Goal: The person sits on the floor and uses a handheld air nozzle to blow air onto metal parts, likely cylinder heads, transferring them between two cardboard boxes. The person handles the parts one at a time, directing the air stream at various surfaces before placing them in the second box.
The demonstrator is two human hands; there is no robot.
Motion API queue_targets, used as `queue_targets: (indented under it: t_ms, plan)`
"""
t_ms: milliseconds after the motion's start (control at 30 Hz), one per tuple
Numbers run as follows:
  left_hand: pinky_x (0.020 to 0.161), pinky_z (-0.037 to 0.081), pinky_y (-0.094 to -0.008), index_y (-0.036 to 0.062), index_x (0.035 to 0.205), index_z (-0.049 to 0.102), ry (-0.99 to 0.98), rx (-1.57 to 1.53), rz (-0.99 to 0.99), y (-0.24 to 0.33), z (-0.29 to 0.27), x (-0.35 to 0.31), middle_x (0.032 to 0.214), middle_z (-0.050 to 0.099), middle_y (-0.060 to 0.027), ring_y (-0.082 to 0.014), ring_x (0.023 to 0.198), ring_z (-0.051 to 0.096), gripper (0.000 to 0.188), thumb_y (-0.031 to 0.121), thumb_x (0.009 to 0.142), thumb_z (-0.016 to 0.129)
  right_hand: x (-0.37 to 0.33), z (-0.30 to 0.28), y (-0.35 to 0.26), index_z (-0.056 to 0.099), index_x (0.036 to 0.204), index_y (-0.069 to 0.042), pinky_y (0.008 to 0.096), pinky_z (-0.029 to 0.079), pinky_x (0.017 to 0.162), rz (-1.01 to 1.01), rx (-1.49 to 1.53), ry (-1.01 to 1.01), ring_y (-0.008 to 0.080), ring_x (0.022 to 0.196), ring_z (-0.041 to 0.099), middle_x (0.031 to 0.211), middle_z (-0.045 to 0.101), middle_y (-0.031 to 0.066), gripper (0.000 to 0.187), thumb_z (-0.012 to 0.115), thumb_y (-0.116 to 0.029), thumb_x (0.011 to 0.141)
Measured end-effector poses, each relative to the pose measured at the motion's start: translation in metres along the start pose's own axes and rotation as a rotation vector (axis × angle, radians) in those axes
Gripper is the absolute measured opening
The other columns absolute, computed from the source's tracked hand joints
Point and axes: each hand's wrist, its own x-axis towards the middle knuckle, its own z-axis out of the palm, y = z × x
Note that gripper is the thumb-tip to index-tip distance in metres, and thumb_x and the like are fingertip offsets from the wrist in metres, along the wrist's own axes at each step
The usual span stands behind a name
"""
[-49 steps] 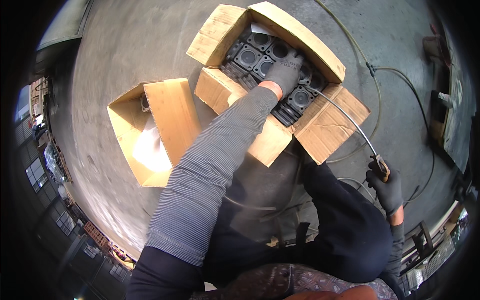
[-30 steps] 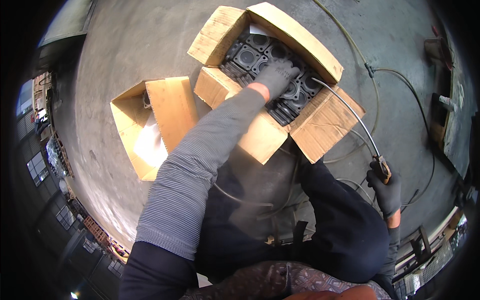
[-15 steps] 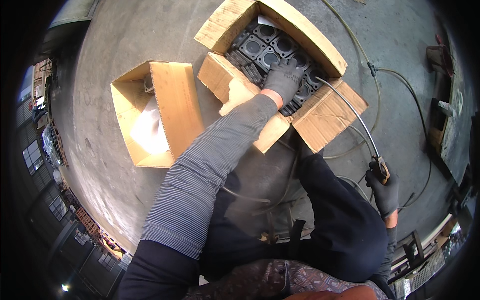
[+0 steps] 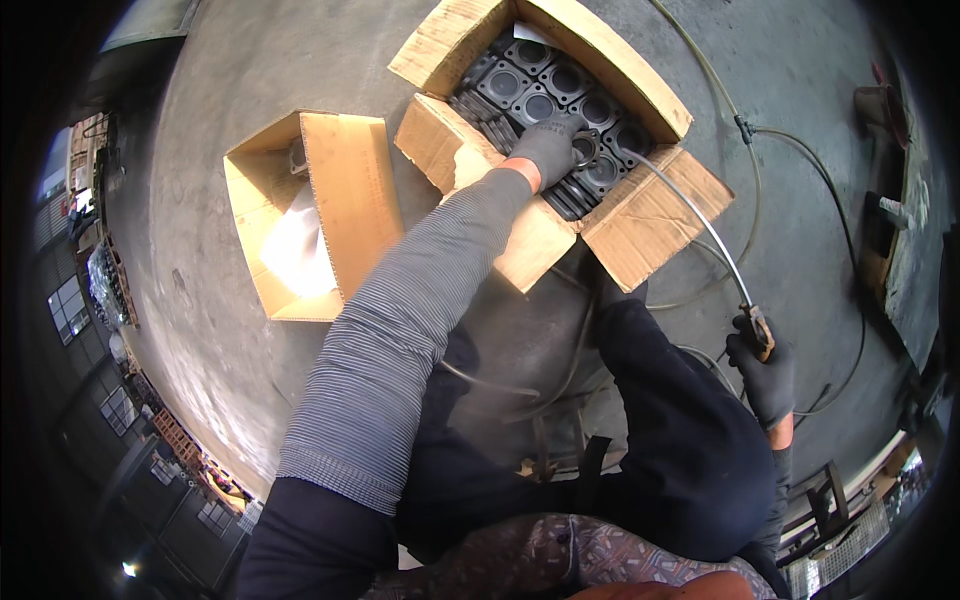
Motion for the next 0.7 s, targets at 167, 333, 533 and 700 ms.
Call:
queue_targets:
  t_ms: [167, 333, 533, 700]
  plan:
    - [0.099, 0.055, -0.0365, 0.0142, 0.140, 0.061, 0.195, -0.386, -0.004, 0.005, -0.034, -0.018, 0.130, 0.070, -0.0126, -0.0285, 0.113, 0.070, 0.050, 0.015, 0.093, 0.075, -0.011, -0.004, -0.022, 0.069, 0.118, 0.002, 0.0258, 0.049, 0.069, -0.153, -0.020, 0.064, 0.0056, 0.078, 0.057, 0.090, 0.066, -0.0025, 0.028, 0.074, -0.004, 0.091]
    - [0.090, 0.061, -0.0299, 0.0032, 0.142, 0.058, -0.014, -0.862, -0.004, 0.015, -0.110, -0.088, 0.128, 0.068, -0.0102, -0.0180, 0.109, 0.070, 0.045, 0.013, 0.099, 0.068, -0.044, -0.023, -0.067, 0.068, 0.118, 0.001, 0.0250, 0.048, 0.066, -0.230, -0.158, 0.004, 0.0062, 0.073, 0.057, 0.085, 0.063, -0.0023, 0.028, 0.073, -0.002, 0.091]
    - [0.106, 0.052, -0.0320, -0.0016, 0.141, 0.056, -0.095, -0.919, 0.030, 0.001, -0.122, -0.190, 0.131, 0.066, -0.0127, -0.0208, 0.118, 0.065, 0.042, 0.004, 0.100, 0.052, -0.093, -0.018, -0.118, 0.070, 0.108, -0.001, 0.0379, 0.051, 0.063, -0.652, -0.676, -0.147, 0.0303, 0.064, 0.066, 0.075, 0.063, 0.0222, 0.026, 0.078, -0.008, 0.083]
    - [0.101, 0.051, -0.0288, -0.0018, 0.138, 0.060, -0.005, -0.935, -0.067, -0.014, -0.104, -0.237, 0.125, 0.067, -0.0102, -0.0152, 0.114, 0.063, 0.037, 0.011, 0.104, 0.055, -0.117, -0.010, -0.149, 0.068, 0.105, 0.000, 0.0262, 0.046, 0.063, -0.432, -0.546, -0.196, 0.0094, 0.065, 0.052, 0.071, 0.057, -0.0025, 0.018, 0.070, 0.003, 0.088]
